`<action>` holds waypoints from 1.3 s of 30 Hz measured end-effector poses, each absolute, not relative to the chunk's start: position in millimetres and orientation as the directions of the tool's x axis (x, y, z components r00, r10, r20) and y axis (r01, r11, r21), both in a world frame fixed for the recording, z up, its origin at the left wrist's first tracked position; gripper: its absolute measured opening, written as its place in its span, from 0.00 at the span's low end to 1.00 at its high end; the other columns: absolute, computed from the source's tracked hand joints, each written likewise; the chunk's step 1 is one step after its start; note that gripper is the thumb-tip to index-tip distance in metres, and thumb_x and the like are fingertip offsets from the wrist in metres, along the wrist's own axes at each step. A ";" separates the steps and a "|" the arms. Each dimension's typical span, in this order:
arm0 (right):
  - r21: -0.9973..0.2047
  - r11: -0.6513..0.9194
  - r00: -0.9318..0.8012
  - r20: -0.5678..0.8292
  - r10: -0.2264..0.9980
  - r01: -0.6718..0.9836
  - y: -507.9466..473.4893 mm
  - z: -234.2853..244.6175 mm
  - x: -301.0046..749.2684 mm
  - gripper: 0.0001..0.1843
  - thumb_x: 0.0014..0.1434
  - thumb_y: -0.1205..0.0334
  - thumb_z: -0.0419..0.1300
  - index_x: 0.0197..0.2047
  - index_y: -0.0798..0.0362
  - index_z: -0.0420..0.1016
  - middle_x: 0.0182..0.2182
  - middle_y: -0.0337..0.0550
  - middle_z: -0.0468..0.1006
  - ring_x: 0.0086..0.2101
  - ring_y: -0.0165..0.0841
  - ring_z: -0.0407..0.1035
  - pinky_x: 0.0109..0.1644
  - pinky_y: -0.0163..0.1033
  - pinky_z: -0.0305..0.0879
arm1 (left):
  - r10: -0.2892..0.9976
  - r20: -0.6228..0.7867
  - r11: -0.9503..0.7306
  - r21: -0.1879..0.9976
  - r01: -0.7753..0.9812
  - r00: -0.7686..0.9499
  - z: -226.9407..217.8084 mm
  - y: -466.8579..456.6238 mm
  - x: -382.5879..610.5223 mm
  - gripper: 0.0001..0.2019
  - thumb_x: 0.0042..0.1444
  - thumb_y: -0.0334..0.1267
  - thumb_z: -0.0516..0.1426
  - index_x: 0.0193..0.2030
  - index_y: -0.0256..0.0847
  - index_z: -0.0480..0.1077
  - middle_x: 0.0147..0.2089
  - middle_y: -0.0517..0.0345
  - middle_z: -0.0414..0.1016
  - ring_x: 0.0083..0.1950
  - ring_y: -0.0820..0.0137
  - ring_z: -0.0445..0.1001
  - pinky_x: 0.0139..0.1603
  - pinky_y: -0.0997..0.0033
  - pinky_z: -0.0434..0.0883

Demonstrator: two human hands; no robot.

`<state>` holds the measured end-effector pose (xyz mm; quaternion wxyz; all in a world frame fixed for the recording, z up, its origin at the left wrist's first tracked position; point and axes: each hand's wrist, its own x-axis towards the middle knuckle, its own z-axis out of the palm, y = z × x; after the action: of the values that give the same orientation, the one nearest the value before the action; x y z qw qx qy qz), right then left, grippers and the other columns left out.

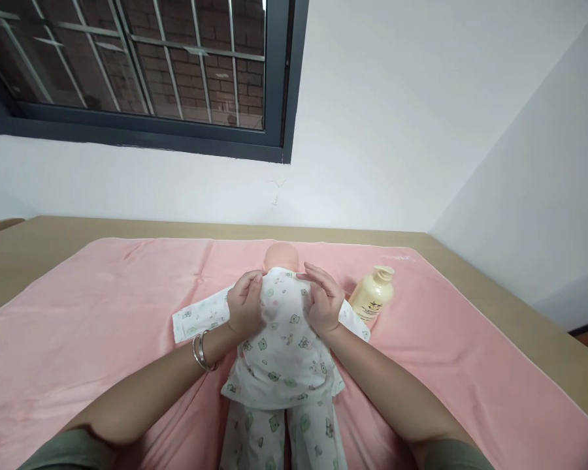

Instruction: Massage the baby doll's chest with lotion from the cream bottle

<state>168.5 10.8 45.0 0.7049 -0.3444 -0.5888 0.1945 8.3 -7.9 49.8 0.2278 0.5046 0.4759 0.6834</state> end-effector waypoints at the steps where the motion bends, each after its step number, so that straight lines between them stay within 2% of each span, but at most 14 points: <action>1: -0.699 0.700 0.224 0.713 0.665 0.147 9.9 46.5 169.2 0.14 0.59 0.59 0.54 0.41 0.50 0.80 0.40 0.49 0.82 0.43 0.44 0.77 0.54 0.55 0.69 | 0.795 0.467 -0.447 0.883 0.146 -0.387 50.1 -8.7 8.0 0.14 0.60 0.47 0.53 0.36 0.41 0.75 0.34 0.56 0.76 0.39 0.65 0.75 0.41 0.67 0.71; 3: -0.679 0.716 0.206 0.733 0.649 0.161 8.9 47.2 169.5 0.13 0.59 0.58 0.54 0.40 0.50 0.80 0.39 0.49 0.82 0.39 0.42 0.78 0.52 0.53 0.70 | 0.804 0.450 -0.445 0.889 0.110 -0.389 50.6 -9.7 7.6 0.13 0.59 0.46 0.54 0.36 0.41 0.75 0.33 0.57 0.76 0.39 0.65 0.75 0.40 0.68 0.71; 6: -0.666 0.733 0.183 0.745 0.641 0.140 9.0 43.1 168.5 0.13 0.59 0.57 0.55 0.39 0.50 0.79 0.36 0.47 0.80 0.29 0.37 0.76 0.41 0.48 0.73 | 0.808 0.445 -0.446 0.890 0.093 -0.385 51.0 -9.9 7.1 0.12 0.58 0.45 0.54 0.36 0.41 0.75 0.32 0.57 0.76 0.38 0.65 0.74 0.38 0.68 0.70; 11: -0.711 0.670 0.171 0.703 0.691 0.215 6.6 37.9 169.0 0.12 0.58 0.57 0.54 0.32 0.50 0.78 0.22 0.39 0.73 0.23 0.34 0.68 0.28 0.41 0.66 | 0.786 0.465 -0.458 0.881 0.122 -0.407 52.2 -8.2 6.8 0.12 0.57 0.45 0.53 0.33 0.41 0.75 0.31 0.58 0.75 0.36 0.67 0.73 0.37 0.69 0.69; 13: -0.723 0.647 0.163 0.687 0.708 0.242 4.8 39.5 170.2 0.14 0.59 0.57 0.52 0.27 0.49 0.74 0.18 0.36 0.68 0.20 0.33 0.64 0.26 0.39 0.62 | 0.784 0.471 -0.461 0.878 0.128 -0.405 52.5 -6.9 6.0 0.12 0.56 0.45 0.53 0.31 0.41 0.73 0.30 0.58 0.74 0.35 0.67 0.72 0.37 0.69 0.69; 17: -0.699 0.662 0.141 0.709 0.691 0.272 2.7 44.2 171.4 0.18 0.60 0.54 0.51 0.20 0.49 0.63 0.17 0.35 0.64 0.20 0.32 0.60 0.26 0.38 0.58 | 0.800 0.487 -0.461 0.873 0.161 -0.349 51.9 -3.4 3.0 0.12 0.55 0.46 0.53 0.26 0.42 0.70 0.26 0.59 0.69 0.31 0.68 0.68 0.33 0.69 0.66; 20: -0.661 0.688 0.099 0.739 0.667 0.298 2.0 46.8 170.9 0.21 0.62 0.49 0.50 0.20 0.48 0.58 0.17 0.34 0.59 0.20 0.31 0.57 0.25 0.38 0.55 | 0.810 0.491 -0.459 0.871 0.175 -0.320 51.0 -0.8 1.5 0.17 0.55 0.48 0.54 0.20 0.43 0.61 0.20 0.63 0.58 0.25 0.72 0.59 0.26 0.71 0.59; 22: -0.629 0.710 0.057 0.760 0.648 0.318 1.1 48.7 170.5 0.23 0.63 0.47 0.50 0.20 0.47 0.55 0.17 0.33 0.56 0.20 0.30 0.54 0.25 0.38 0.53 | 0.807 0.498 -0.456 0.867 0.200 -0.318 50.4 0.4 0.7 0.24 0.57 0.51 0.54 0.16 0.43 0.51 0.18 0.65 0.49 0.22 0.74 0.51 0.24 0.71 0.54; 24: -0.590 0.732 0.010 0.780 0.625 0.341 -0.3 51.1 170.7 0.25 0.64 0.48 0.50 0.19 0.47 0.50 0.16 0.33 0.52 0.19 0.29 0.51 0.25 0.38 0.51 | 0.806 0.505 -0.454 0.862 0.225 -0.310 49.9 1.4 -0.9 0.28 0.60 0.55 0.52 0.16 0.43 0.46 0.17 0.65 0.45 0.21 0.75 0.48 0.23 0.70 0.50; 28: -0.490 0.787 -0.114 0.818 0.563 0.373 -2.4 56.5 173.4 0.28 0.66 0.51 0.50 0.18 0.47 0.43 0.15 0.32 0.45 0.18 0.30 0.45 0.25 0.39 0.50 | 0.810 0.515 -0.458 0.855 0.244 -0.281 48.7 3.7 -7.3 0.31 0.62 0.59 0.48 0.15 0.43 0.45 0.16 0.65 0.45 0.20 0.75 0.47 0.22 0.69 0.48; 32: -0.257 0.888 -0.293 0.878 0.380 0.382 -2.3 59.8 176.0 0.28 0.68 0.56 0.48 0.18 0.47 0.41 0.14 0.32 0.45 0.17 0.30 0.46 0.25 0.40 0.51 | 0.754 0.622 -0.557 0.776 0.296 -0.211 46.2 5.5 -13.0 0.30 0.63 0.60 0.47 0.16 0.43 0.46 0.17 0.64 0.46 0.21 0.75 0.48 0.24 0.68 0.48; 34: -0.186 0.905 -0.334 0.885 0.324 0.383 -1.9 60.8 176.5 0.27 0.68 0.59 0.47 0.19 0.47 0.41 0.14 0.32 0.46 0.17 0.30 0.46 0.25 0.39 0.49 | 0.725 0.664 -0.596 0.738 0.317 -0.184 43.6 6.0 -14.4 0.29 0.64 0.57 0.46 0.16 0.43 0.48 0.17 0.64 0.48 0.20 0.75 0.49 0.24 0.68 0.49; 39: -0.140 0.867 -0.411 0.837 0.361 0.478 -0.8 62.6 175.5 0.25 0.70 0.60 0.43 0.20 0.46 0.44 0.14 0.31 0.47 0.16 0.30 0.47 0.24 0.38 0.47 | 0.721 0.667 -0.570 0.725 0.385 -0.188 36.3 9.5 -16.2 0.28 0.66 0.53 0.45 0.16 0.43 0.49 0.16 0.64 0.49 0.19 0.74 0.51 0.23 0.68 0.49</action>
<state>175.5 -0.8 62.6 0.4815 -0.2504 -0.8377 -0.0606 -16.2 9.5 36.3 0.1333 0.6230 0.4439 0.6302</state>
